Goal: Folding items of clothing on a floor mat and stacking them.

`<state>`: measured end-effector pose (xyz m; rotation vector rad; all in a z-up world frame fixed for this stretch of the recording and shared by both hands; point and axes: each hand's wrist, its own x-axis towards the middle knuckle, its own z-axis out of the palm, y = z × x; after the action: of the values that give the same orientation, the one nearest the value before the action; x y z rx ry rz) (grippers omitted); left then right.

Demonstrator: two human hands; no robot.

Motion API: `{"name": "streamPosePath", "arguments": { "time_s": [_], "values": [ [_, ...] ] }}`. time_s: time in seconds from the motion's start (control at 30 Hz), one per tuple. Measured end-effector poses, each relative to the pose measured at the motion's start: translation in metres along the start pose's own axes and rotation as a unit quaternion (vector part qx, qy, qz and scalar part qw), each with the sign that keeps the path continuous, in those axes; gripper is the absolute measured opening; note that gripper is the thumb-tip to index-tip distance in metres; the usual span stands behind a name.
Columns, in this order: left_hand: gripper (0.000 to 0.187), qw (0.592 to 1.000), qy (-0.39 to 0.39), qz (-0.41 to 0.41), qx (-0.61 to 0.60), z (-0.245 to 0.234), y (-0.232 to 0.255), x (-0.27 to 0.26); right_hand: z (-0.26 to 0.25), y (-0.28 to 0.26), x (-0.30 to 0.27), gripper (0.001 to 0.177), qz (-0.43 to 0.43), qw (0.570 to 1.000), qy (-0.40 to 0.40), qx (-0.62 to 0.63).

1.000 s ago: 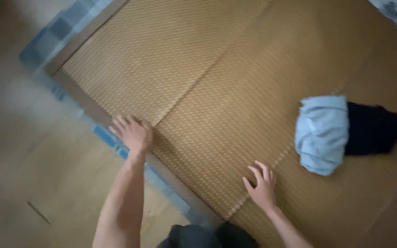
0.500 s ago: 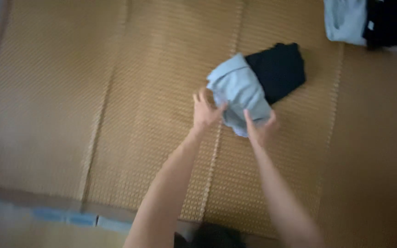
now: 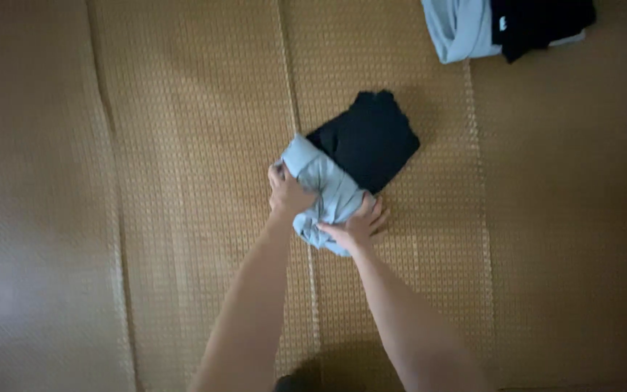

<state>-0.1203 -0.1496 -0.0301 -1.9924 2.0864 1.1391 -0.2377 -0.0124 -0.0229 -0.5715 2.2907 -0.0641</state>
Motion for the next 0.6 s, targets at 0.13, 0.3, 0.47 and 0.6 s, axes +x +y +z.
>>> {"name": "streamPosePath", "arguments": {
  "time_s": [0.13,0.3,0.47,0.6],
  "values": [
    [0.126,1.000,0.008,-0.008,0.004,-0.004,0.013,-0.004,-0.011,-0.010,-0.004,0.158,0.037,0.999,-0.014,0.003],
    [0.121,0.988,-0.078,-0.115,0.061,-0.023,0.038,0.010,-0.023,-0.020,-0.004,0.158,0.044,0.998,-0.049,-0.018],
    [0.127,0.971,-0.141,-0.133,0.137,-0.027,0.039,0.034,0.000,-0.001,0.004,0.157,-0.027,0.999,0.031,0.018],
    [0.126,0.973,-0.130,-0.129,0.139,-0.031,0.036,0.035,-0.022,-0.026,-0.007,0.155,0.011,1.000,0.016,-0.014]
  ]
}}
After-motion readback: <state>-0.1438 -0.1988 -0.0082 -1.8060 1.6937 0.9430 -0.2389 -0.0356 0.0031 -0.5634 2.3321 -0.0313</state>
